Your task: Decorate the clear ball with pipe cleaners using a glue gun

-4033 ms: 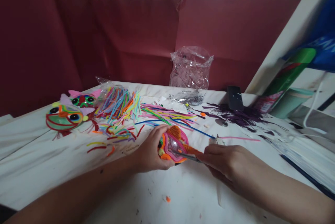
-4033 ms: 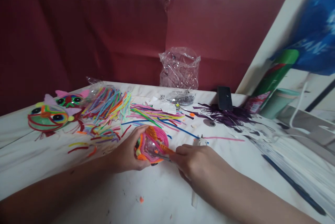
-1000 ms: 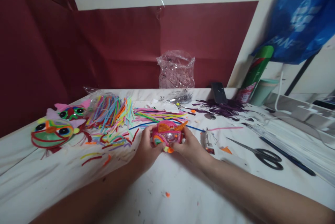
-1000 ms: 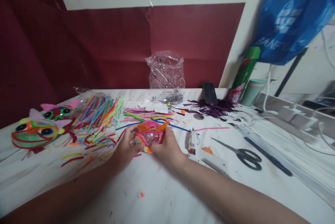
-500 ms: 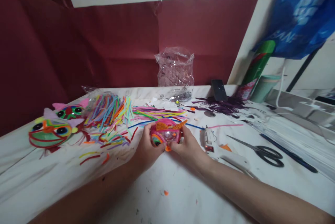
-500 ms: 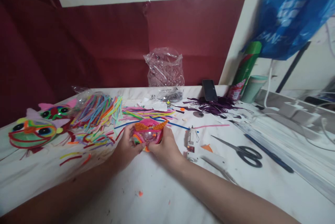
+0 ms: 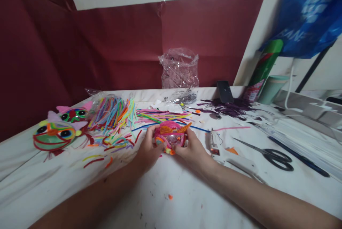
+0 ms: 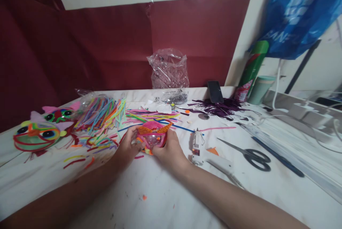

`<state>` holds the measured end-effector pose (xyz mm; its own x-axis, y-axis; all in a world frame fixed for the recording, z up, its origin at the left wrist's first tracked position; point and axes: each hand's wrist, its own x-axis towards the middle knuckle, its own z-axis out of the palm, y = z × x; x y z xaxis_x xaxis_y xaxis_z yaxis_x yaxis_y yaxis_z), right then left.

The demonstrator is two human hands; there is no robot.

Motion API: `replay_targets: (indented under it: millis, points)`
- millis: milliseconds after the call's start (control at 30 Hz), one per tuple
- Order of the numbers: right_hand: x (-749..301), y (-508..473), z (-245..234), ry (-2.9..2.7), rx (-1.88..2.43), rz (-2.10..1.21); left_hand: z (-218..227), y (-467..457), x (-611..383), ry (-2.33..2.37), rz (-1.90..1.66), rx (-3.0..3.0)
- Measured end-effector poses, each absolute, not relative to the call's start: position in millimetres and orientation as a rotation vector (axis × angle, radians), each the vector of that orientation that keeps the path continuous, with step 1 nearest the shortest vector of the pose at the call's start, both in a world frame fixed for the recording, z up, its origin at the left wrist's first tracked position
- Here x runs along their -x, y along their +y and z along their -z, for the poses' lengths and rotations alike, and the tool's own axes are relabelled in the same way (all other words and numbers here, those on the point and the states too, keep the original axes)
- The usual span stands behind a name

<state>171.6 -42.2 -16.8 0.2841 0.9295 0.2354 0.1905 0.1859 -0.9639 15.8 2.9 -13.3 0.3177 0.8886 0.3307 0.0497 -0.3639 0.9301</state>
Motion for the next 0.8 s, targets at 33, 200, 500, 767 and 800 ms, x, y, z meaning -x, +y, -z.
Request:
replay_targets:
  millis: [33, 200, 500, 767, 800]
  points:
    - [-171.5, -42.4, 16.5, -1.186, 1.303, -0.74, 13.3, 2.5, -16.3, 0.866, -1.17, -1.684]
    - [-170.8, -42.8, 15.9, -1.189, 1.315, -0.74, 13.0, 1.4, -18.9, 0.87, -1.166, -1.658]
    - [-170.7, -44.8, 16.9, -1.218, 1.301, -0.697, 16.6, 5.1, -16.3, 0.853, -1.163, -1.667]
    - [-170.5, -43.2, 20.7, -1.23, 1.293, -0.65, 15.5, 5.3, -17.1, 0.889, -1.176, -1.709]
    - [-170.7, -42.7, 20.6, -1.229, 1.296, -0.65, 16.5, 6.3, -16.9, 0.884, -1.175, -1.71]
